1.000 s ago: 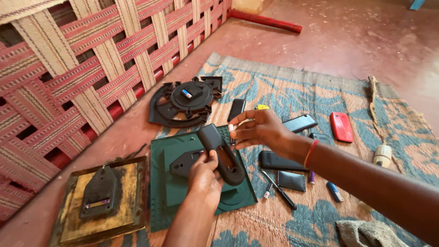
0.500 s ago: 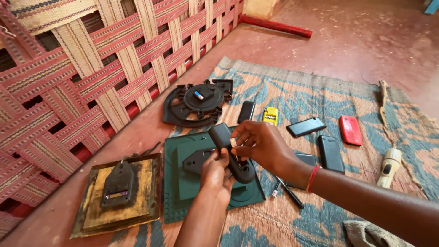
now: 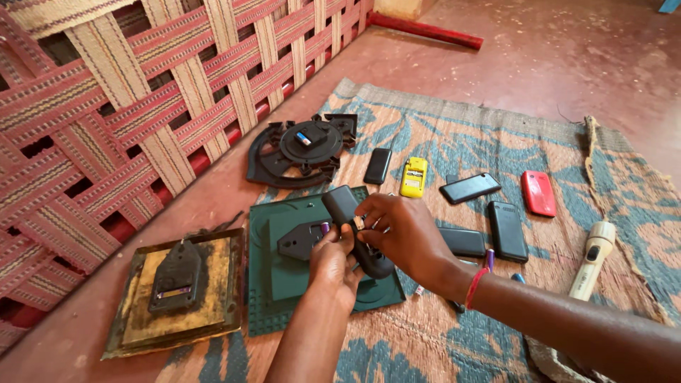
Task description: The person opens several small electronic devices, removes old batteries, and inserts new ones. They handle multiple devices one at a time, including a black remote-like device and a small black box, then close the battery compartments.
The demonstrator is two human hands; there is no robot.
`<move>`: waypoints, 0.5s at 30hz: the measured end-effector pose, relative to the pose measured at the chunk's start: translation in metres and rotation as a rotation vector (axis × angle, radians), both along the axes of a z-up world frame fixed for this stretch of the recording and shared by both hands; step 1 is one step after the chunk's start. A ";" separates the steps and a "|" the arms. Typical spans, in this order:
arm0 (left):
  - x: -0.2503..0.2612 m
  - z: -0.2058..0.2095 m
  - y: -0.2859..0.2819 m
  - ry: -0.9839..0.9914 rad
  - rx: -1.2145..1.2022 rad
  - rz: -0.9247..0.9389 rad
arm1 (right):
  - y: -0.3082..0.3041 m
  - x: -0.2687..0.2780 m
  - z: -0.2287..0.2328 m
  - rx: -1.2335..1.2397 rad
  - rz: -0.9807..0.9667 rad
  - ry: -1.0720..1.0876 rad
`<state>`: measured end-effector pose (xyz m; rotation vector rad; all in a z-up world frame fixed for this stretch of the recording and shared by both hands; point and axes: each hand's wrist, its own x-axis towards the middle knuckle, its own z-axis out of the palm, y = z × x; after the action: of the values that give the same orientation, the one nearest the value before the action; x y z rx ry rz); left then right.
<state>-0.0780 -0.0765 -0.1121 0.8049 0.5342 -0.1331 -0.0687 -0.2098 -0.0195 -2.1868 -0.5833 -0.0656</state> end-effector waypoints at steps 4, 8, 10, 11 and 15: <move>-0.001 0.001 -0.002 0.007 -0.015 -0.002 | -0.002 -0.004 -0.002 0.065 0.007 -0.010; -0.002 0.002 -0.005 -0.016 -0.001 -0.008 | -0.004 -0.006 -0.002 0.039 0.000 -0.019; -0.003 0.004 -0.005 -0.013 -0.009 0.000 | -0.003 -0.006 -0.002 0.022 -0.007 -0.032; -0.003 0.005 -0.005 -0.019 -0.006 -0.002 | -0.003 -0.006 -0.002 0.020 -0.008 -0.029; -0.005 0.007 -0.005 -0.021 0.013 -0.011 | -0.001 -0.007 -0.004 0.028 -0.018 -0.041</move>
<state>-0.0829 -0.0814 -0.1048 0.8213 0.5111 -0.1308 -0.0756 -0.2109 -0.0239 -2.1681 -0.5827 -0.1279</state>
